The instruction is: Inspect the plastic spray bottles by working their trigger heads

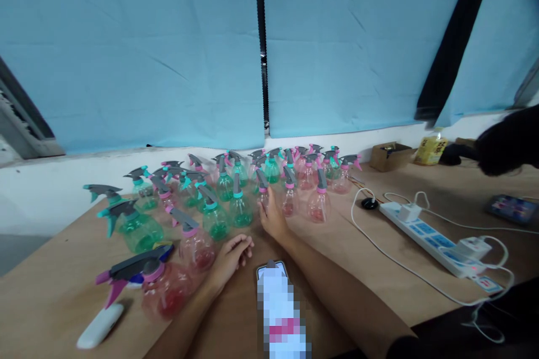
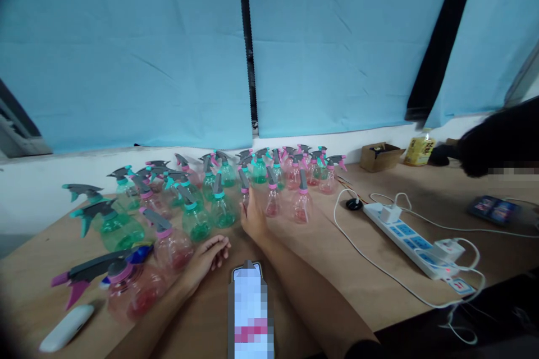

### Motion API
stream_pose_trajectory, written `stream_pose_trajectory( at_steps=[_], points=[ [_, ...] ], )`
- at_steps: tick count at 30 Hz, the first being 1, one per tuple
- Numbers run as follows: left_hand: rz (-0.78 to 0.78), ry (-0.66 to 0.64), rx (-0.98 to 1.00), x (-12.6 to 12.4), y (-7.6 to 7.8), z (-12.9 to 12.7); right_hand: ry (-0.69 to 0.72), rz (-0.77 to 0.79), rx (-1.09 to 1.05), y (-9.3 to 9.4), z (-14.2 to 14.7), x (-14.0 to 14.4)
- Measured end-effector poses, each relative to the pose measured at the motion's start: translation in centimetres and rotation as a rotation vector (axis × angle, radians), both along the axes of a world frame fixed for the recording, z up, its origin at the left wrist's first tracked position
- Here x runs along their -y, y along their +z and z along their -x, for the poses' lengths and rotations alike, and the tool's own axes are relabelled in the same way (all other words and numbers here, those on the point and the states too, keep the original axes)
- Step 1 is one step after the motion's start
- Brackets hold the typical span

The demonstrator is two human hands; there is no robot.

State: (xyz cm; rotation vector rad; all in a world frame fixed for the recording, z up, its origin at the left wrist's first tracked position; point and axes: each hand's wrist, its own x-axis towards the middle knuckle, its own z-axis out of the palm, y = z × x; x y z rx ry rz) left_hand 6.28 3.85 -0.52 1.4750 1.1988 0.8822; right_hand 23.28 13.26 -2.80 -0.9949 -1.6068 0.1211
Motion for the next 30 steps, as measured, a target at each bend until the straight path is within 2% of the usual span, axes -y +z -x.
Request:
stream_pose_trajectory(
  at_steps=[7,12,18,22,26,30],
  points=[
    [-0.012,-0.007,0.002,-0.1,-0.3,0.1,0.013,0.004,-0.026,-0.6,-0.1,-0.3],
    [-0.018,-0.012,-0.009,-0.1,-0.1,0.2,0.023,-0.005,-0.049,0.0,-0.2,0.8],
    [-0.016,-0.015,-0.003,0.0,-0.2,0.2,-0.110,-0.167,-0.185,1.3,-1.2,3.3],
    [-0.010,-0.001,-0.020,0.2,0.2,-0.2,-0.130,-0.260,-0.114,2.2,-3.8,4.1],
    [-0.024,-0.010,-0.032,0.4,0.7,-0.5,-0.213,-0.221,-0.171,2.6,-6.1,3.4],
    [-0.021,-0.009,-0.026,0.3,0.7,-0.5,-0.224,-0.087,-0.321,2.1,-6.5,1.9]
  ],
)
